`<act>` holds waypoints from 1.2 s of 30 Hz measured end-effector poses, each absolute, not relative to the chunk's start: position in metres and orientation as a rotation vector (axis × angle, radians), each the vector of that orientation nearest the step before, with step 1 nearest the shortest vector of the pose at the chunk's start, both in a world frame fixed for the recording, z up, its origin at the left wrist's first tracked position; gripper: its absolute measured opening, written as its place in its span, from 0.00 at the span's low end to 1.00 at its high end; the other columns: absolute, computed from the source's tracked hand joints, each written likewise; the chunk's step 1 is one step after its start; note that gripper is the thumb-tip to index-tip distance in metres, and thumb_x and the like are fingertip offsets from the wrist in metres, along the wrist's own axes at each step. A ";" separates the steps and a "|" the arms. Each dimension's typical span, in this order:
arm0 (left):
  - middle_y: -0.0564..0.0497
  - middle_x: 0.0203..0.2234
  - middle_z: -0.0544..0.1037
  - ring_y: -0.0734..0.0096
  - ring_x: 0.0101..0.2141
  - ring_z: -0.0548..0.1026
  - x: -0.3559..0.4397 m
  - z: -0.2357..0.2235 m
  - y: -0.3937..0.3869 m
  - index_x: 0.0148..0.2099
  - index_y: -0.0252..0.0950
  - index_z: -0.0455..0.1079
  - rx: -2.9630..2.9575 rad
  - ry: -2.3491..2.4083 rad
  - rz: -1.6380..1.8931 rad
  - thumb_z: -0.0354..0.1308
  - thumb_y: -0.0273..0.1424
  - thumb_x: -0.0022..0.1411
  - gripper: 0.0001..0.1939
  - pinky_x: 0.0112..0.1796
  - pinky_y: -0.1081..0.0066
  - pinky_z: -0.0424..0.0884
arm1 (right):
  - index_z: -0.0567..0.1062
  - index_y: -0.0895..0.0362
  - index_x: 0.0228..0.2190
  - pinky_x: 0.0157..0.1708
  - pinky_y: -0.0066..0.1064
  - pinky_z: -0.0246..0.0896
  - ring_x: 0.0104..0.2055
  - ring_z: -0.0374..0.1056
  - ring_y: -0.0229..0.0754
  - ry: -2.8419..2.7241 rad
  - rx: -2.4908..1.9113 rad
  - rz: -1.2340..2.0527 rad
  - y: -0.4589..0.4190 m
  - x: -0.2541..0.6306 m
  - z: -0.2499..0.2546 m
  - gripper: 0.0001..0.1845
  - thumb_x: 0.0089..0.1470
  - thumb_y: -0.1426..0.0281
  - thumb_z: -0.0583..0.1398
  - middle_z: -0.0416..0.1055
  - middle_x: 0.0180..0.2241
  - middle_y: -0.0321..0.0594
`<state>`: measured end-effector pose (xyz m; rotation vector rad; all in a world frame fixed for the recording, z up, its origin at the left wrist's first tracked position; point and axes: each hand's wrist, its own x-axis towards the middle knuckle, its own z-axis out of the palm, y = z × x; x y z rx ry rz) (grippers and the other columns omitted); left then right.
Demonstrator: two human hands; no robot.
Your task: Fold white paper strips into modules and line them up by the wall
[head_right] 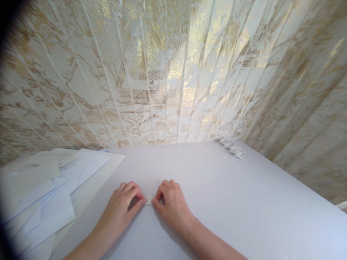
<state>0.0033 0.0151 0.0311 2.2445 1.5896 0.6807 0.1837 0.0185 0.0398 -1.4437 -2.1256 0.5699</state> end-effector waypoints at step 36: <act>0.51 0.34 0.73 0.58 0.40 0.68 0.012 0.023 0.013 0.31 0.38 0.67 2.190 1.720 0.698 0.55 0.27 0.61 0.06 0.40 0.60 0.61 | 0.73 0.56 0.31 0.43 0.36 0.53 0.42 0.64 0.44 -2.131 -1.488 0.604 0.024 0.178 0.040 0.07 0.52 0.77 0.65 0.70 0.35 0.36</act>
